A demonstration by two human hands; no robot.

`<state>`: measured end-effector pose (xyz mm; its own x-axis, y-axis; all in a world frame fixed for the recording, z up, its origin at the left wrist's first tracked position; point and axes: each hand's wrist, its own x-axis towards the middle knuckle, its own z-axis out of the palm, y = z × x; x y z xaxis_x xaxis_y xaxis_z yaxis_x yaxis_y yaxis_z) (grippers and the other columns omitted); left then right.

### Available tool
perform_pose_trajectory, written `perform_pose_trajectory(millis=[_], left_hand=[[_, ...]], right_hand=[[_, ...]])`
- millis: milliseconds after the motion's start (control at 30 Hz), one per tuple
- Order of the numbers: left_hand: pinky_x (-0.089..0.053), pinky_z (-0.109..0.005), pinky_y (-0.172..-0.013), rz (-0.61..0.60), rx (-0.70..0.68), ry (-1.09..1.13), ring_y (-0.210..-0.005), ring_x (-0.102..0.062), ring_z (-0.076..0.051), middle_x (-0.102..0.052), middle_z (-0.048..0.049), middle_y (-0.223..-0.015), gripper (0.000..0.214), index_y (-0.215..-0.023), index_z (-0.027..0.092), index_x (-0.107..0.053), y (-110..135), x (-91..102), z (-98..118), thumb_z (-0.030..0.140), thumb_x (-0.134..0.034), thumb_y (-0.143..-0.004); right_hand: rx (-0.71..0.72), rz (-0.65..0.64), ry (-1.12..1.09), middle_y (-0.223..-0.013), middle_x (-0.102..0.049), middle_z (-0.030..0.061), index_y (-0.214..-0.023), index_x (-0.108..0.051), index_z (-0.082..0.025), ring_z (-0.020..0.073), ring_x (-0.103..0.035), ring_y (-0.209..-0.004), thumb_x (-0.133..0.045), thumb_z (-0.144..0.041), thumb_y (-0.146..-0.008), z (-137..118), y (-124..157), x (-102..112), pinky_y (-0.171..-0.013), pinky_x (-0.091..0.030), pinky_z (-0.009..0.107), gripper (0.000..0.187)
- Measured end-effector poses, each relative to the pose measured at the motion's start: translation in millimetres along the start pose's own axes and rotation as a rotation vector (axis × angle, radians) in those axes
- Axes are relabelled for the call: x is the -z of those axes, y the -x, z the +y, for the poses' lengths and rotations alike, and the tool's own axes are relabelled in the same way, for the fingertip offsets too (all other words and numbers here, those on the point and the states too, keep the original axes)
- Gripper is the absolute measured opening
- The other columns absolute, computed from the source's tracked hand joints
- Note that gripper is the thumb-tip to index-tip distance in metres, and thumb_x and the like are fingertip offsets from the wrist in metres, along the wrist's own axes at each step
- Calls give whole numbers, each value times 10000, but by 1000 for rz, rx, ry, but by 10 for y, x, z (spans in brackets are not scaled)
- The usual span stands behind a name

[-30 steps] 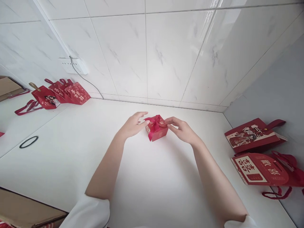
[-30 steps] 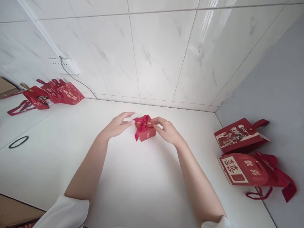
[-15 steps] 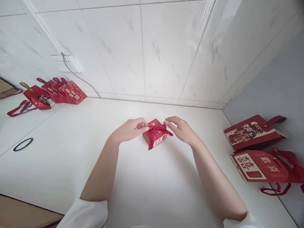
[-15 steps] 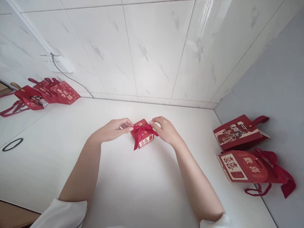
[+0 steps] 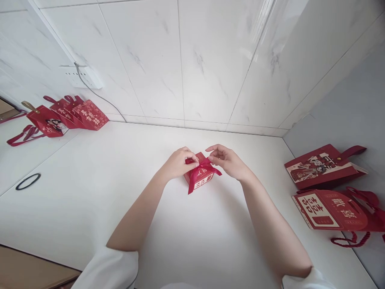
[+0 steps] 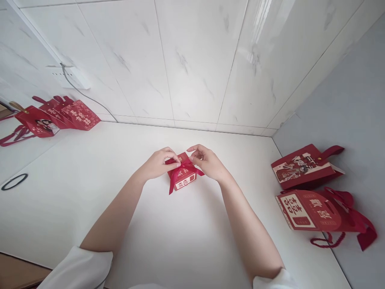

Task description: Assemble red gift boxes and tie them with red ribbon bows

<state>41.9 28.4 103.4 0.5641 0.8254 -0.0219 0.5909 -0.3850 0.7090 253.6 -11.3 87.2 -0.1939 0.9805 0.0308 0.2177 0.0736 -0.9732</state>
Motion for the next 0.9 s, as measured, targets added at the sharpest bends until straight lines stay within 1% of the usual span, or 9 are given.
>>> perform_pose_trajectory(millis=[233, 433, 567, 667, 700, 767, 833, 867, 900], left_hand=[[-485, -325, -801, -92, -54, 34, -931, -571, -182, -554, -31, -1005, 140, -790, 227, -678, -20, -79, 23, 356, -630, -764], [-481, -306, -803, -137, -80, 20, -956, -559, -182, -527, -32, -1015, 130, -753, 220, -669, -22, -72, 13, 339, -620, -766], [-478, -305, -802, -148, -27, 45, -965, -572, -182, -559, -29, -1081, 189, -851, 250, -696, 15, 32, 30, 390, -576, -808], [-465, -316, -841, -75, 12, 67, -972, -574, -176, -596, -15, -1084, 236, -914, 268, -694, 46, 119, 63, 403, -508, -856], [-460, -321, -856, -49, 17, 69, -974, -573, -175, -604, -13, -1077, 241, -911, 267, -694, 50, 134, 71, 405, -503, -860], [-461, -323, -855, -32, 20, 75, -954, -573, -176, -613, -19, -1052, 253, -889, 255, -701, 43, 133, 74, 431, -524, -850], [-473, -315, -813, -68, 24, 85, -916, -576, -178, -616, -30, -1021, 280, -883, 245, -710, 23, 101, 61, 471, -553, -828], [-478, -308, -786, -97, 31, 95, -901, -578, -178, -617, -34, -1009, 296, -884, 242, -712, 11, 83, 52, 489, -561, -819], [-480, -301, -762, -131, 40, 106, -891, -580, -179, -618, -37, -1000, 312, -885, 241, -714, 2, 68, 43, 503, -560, -817]], right_hand=[[46, -9, 0, -844, -599, 6, -1058, -572, -213, 147, -609, -769, -552, -280, -850, 118, -54, -1, -783, -512, 332, 220], [109, 98, 246, -811, -629, -8, -950, -607, -227, 138, -589, -719, -523, -222, -844, 195, -109, -123, -732, -491, 304, 136], [156, 153, 393, -932, -655, 24, -964, -619, -220, 159, -600, -830, -531, -232, -853, 122, -57, -83, -778, -476, 306, 142], [135, 207, 514, -937, -645, 38, -952, -625, -222, 167, -589, -808, -494, -283, -894, -61, 78, 5, -725, -454, 303, 156], [108, 159, 531, -872, -644, 27, -945, -629, -230, 160, -579, -746, -479, -303, -907, -140, 135, 22, -678, -442, 295, 171], [55, -76, 512, -768, -635, -3, -973, -638, -257, 143, -549, -634, -494, -329, -907, -290, 241, 14, -593, -409, 273, 174], [52, -348, 470, -815, -657, -16, -1018, -643, -286, 133, -555, -630, -551, -311, -879, -393, 316, -59, -567, -392, 255, 169], [66, -430, 466, -860, -667, -17, -1019, -646, -290, 132, -565, -654, -570, -283, -865, -419, 336, -114, -570, -389, 249, 173], [83, -466, 479, -893, -673, -17, -1007, -651, -287, 133, -573, -680, -577, -249, -855, -427, 344, -174, -576, -386, 246, 174]])
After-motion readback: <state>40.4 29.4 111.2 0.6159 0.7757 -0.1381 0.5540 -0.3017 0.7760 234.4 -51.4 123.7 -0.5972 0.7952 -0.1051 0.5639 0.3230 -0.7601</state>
